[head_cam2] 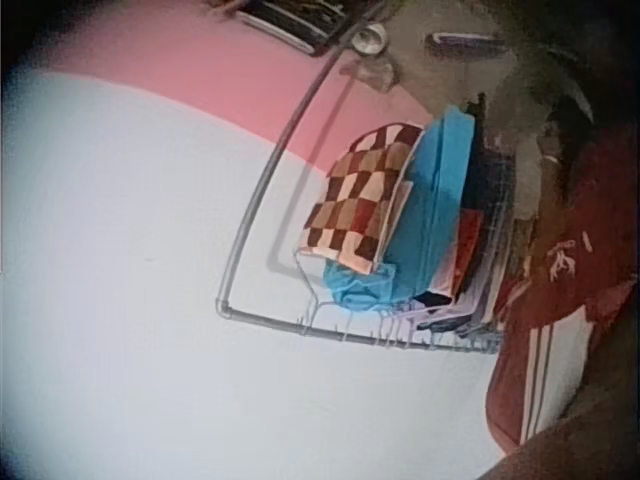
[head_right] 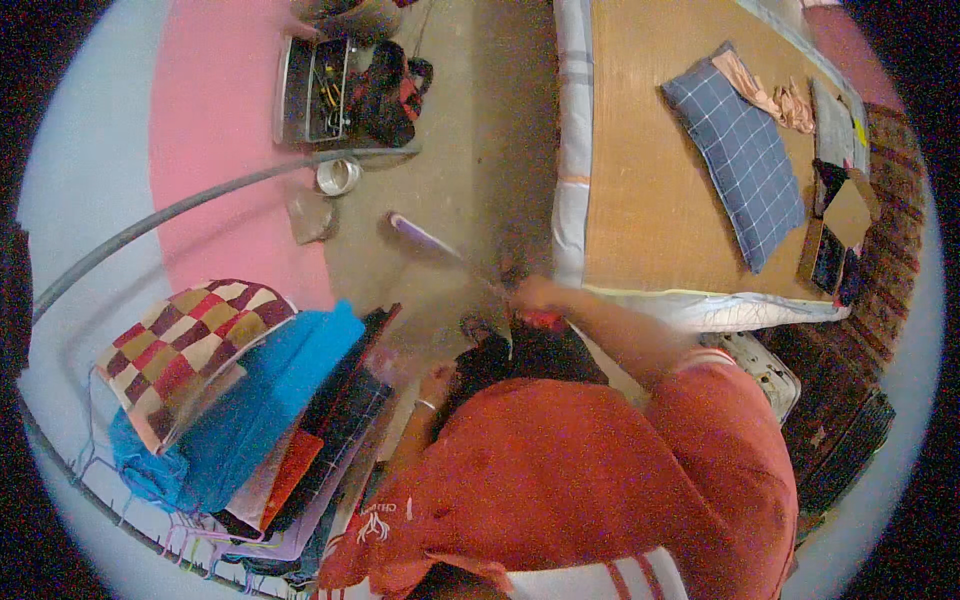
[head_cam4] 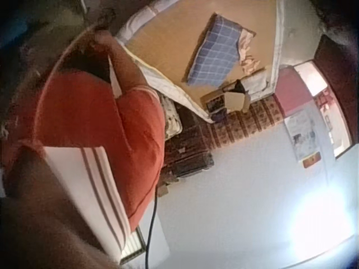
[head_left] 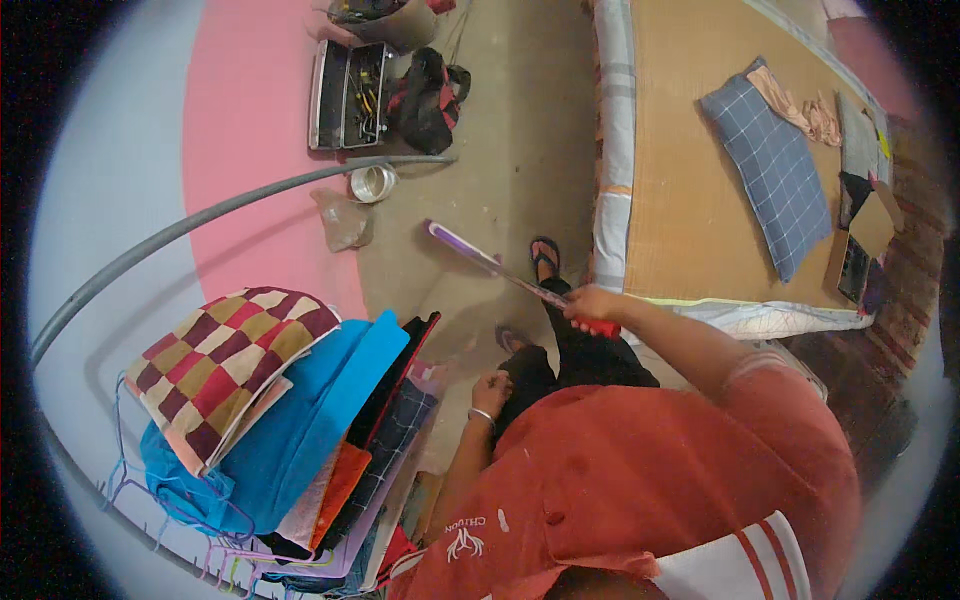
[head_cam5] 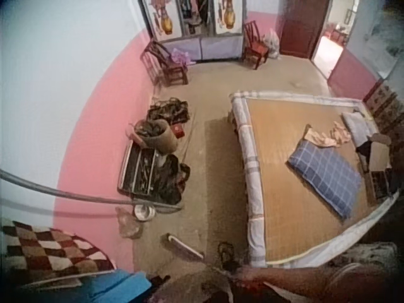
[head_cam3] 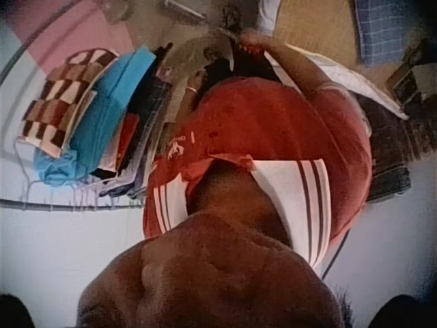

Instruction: The person sweeps the bedroom floor with a broom, sweeps debris into a dustpan, and walks to another area to sweep the floor with the broom.

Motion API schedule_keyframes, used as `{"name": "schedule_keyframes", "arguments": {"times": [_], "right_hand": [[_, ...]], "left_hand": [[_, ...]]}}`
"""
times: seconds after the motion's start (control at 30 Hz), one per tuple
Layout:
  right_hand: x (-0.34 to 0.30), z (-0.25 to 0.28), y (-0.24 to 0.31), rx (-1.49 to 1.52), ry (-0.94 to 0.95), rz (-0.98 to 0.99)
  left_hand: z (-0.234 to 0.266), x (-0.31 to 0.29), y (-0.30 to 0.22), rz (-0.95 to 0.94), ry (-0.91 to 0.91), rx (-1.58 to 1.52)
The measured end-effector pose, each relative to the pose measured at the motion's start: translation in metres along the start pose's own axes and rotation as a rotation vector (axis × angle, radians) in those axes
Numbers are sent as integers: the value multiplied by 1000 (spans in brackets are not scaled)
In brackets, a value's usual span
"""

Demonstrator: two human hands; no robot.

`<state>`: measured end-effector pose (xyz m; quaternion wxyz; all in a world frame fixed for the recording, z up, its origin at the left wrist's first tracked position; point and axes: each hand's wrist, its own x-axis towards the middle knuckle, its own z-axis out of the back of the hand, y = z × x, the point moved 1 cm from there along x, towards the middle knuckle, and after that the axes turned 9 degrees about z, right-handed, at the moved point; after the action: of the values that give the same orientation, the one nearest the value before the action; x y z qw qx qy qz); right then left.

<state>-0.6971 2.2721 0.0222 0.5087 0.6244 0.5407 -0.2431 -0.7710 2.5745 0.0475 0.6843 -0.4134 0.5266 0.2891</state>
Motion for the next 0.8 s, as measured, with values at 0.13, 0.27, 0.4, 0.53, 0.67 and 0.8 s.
{"name": "schedule_keyframes", "arguments": {"times": [0.13, 0.27, 0.4, 0.53, 0.67, 0.8], "right_hand": [[51, 54, 12, 111, 4, -87], [38, 98, 25, 157, -154, -169], [3, 108, 42, 176, -172, -47], [12, 115, 60, 103, -108, 15], [49, 122, 79, 181, -34, 45], [38, 112, 87, 159, -220, 62]], "left_hand": [[6, 15, -27, 79, -37, -220], [19, 27, -40, -100, 23, -204], [29, 36, -54, -146, 18, -193], [40, 48, -80, -43, -20, -50], [56, 61, -121, -136, 40, 1], [75, 82, -168, -180, 90, 97]]}}
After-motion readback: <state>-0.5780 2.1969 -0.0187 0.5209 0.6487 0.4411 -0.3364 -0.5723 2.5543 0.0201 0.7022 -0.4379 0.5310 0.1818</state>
